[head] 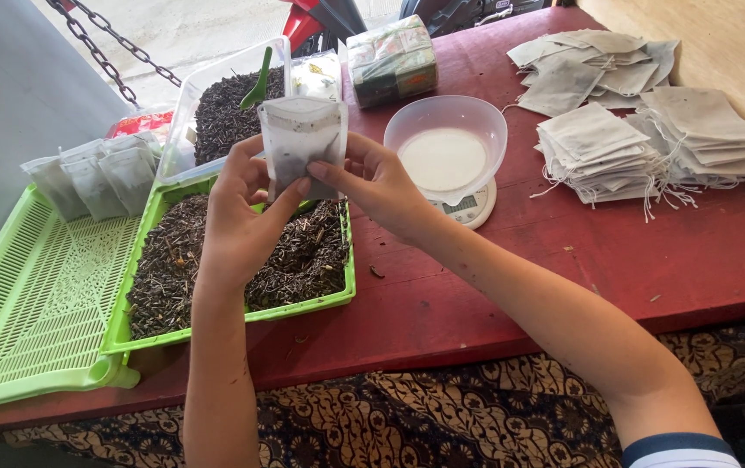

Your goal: Filling small tea bags with loose tea leaves using a plastic scoop

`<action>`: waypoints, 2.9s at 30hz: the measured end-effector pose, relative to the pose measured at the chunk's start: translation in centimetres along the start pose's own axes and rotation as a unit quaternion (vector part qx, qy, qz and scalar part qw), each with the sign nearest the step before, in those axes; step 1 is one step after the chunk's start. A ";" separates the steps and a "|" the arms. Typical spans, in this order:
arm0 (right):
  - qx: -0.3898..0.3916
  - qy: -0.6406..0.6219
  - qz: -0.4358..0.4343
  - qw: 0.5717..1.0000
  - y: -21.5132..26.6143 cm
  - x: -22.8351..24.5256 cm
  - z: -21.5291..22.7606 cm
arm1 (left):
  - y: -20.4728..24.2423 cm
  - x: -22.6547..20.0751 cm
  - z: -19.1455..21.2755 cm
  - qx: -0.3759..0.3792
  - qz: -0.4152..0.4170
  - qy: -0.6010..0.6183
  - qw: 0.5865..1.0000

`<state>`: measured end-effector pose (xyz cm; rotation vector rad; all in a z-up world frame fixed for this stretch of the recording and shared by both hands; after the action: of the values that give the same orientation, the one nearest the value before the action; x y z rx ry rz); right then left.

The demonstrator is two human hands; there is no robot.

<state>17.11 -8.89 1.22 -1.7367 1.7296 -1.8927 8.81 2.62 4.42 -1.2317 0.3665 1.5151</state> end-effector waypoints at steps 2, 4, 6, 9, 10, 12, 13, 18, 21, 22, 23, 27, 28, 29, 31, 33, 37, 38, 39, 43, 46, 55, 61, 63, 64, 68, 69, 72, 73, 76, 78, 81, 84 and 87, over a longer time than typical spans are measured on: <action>0.014 0.027 -0.002 1.000 -0.2 1.0 0.3 | 0.3 0.0 -0.2 0.009 -0.002 -0.002 1.000; 0.045 0.049 0.005 0.998 -1.3 2.4 0.2 | 0.6 -0.8 0.3 0.000 -0.011 -0.006 1.000; 0.093 0.127 -0.007 0.988 -2.4 3.6 1.1 | 0.1 -1.6 -0.3 0.005 0.007 -0.030 1.000; 0.130 0.180 0.008 0.975 -3.6 5.2 2.9 | -0.7 -2.5 -1.1 0.032 0.022 -0.025 0.999; 0.128 0.176 0.003 0.976 -4.0 5.5 3.6 | -1.0 -2.8 -1.4 0.033 0.028 -0.027 0.999; 0.148 0.233 0.023 0.961 -4.7 6.5 5.3 | -1.8 -4.2 -2.5 0.030 -0.001 -0.039 0.999; 0.141 0.235 0.018 0.961 -4.7 6.7 6.1 | -2.4 -4.3 -3.3 0.039 0.000 -0.038 0.999; 0.143 0.355 -0.001 0.924 -5.5 5.7 11.3 | -6.6 -3.1 -7.2 0.037 -0.017 -0.097 0.994; 0.152 0.398 -0.004 0.905 -6.2 4.9 13.5 | -8.8 -3.2 -9.4 0.028 -0.064 -0.152 0.986; 0.150 0.401 -0.006 0.904 -6.4 4.5 14.5 | -9.5 -2.9 -10.4 0.032 -0.065 -0.149 0.986; 0.153 0.427 -0.020 0.891 -6.5 3.8 15.5 | -9.9 -2.5 -11.2 0.030 -0.069 -0.168 0.983; 0.178 0.494 -0.068 0.848 -6.7 1.8 18.6 | -12.0 0.2 -14.6 0.037 -0.053 -0.253 0.965; 0.177 0.496 -0.070 0.847 -6.7 1.4 19.1 | -12.4 0.6 -15.2 0.039 -0.054 -0.251 0.966; 0.180 0.496 -0.091 0.845 -6.4 0.7 19.7 | -12.6 1.2 -15.9 0.046 -0.050 -0.254 0.965; 0.180 0.497 -0.117 0.841 -6.1 -0.3 20.7 | -12.8 1.8 -16.8 0.057 -0.047 -0.255 0.964; 0.189 0.501 -0.133 0.834 -5.9 -1.2 21.2 | -12.8 1.7 -17.1 0.060 -0.061 -0.262 0.961; 0.197 0.504 -0.132 0.830 -6.2 -2.4 21.5 | -12.9 2.1 -17.4 0.054 -0.082 -0.286 0.953; 0.203 0.508 -0.131 0.827 -6.2 -2.8 21.4 | -12.8 2.1 -17.5 0.046 -0.103 -0.304 0.946; 0.209 0.513 -0.127 0.823 -6.4 -3.0 21.1 | -12.9 2.0 -17.6 0.036 -0.126 -0.322 0.938; 0.222 0.544 -0.141 0.797 -6.4 -4.2 21.2 | -12.4 1.5 -18.0 0.014 -0.163 -0.383 0.909; 0.229 0.612 -0.135 0.745 -6.4 -3.5 21.1 | -12.3 1.7 -18.5 0.009 -0.183 -0.389 0.903; 0.175 0.634 -0.054 0.751 -6.3 0.7 20.4 | -12.1 1.7 -17.9 0.018 -0.155 -0.412 0.898; 0.130 0.625 -0.007 0.770 -5.4 3.3 20.0 | -11.8 2.0 -16.9 0.044 -0.100 -0.371 0.922; 0.099 0.606 0.016 0.789 -5.2 3.8 20.3 | -11.5 1.9 -16.7 0.050 -0.087 -0.356 0.929; 0.099 0.607 0.013 0.789 -4.9 3.8 20.4 | -11.5 2.0 -16.8 0.053 -0.086 -0.355 0.929; 0.097 0.598 0.024 0.795 -4.6 3.7 20.4 | -11.5 2.3 -16.6 0.056 -0.078 -0.350 0.932; 0.100 0.598 0.027 0.795 -4.5 3.6 20.3 | -11.4 2.4 -16.5 0.059 -0.073 -0.344 0.934; 0.095 0.603 0.035 0.791 -4.3 3.8 20.3 | -11.2 1.7 -16.1 0.056 -0.066 -0.314 0.945; 0.096 0.604 0.036 0.791 -4.3 4.0 20.3 | -11.0 1.5 -15.9 0.055 -0.067 -0.314 0.946; 0.092 0.599 0.034 0.795 -4.1 4.0 20.4 | -10.3 0.8 -15.3 0.057 -0.067 -0.262 0.961; 0.083 0.601 0.035 0.794 -3.9 4.0 20.7 | -10.0 0.7 -15.2 0.060 -0.067 -0.242 0.966; 0.087 0.613 0.068 0.782 -3.9 4.1 20.0 | -10.0 1.5 -15.1 0.057 -0.060 -0.261 0.962; 0.078 0.590 0.073 0.800 -3.7 3.8 20.1 | -9.9 1.6 -14.9 0.062 -0.050 -0.266 0.961; 0.074 0.586 0.049 0.806 -3.6 3.5 20.4 | -9.8 1.4 -14.7 0.067 -0.044 -0.262 0.962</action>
<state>32.43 -23.20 0.94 -0.2420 1.6592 -3.2092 24.73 -4.38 0.78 -0.6913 0.0592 1.6420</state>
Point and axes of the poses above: each hand's wrist, its own y-axis away from the middle knuckle, its own z-axis out of the back of the hand, x = y × z, the point moved 10 cm from there along -y, towards the middle knuckle, and after that the axes turned 12 degrees about z, right-handed, at the moved point
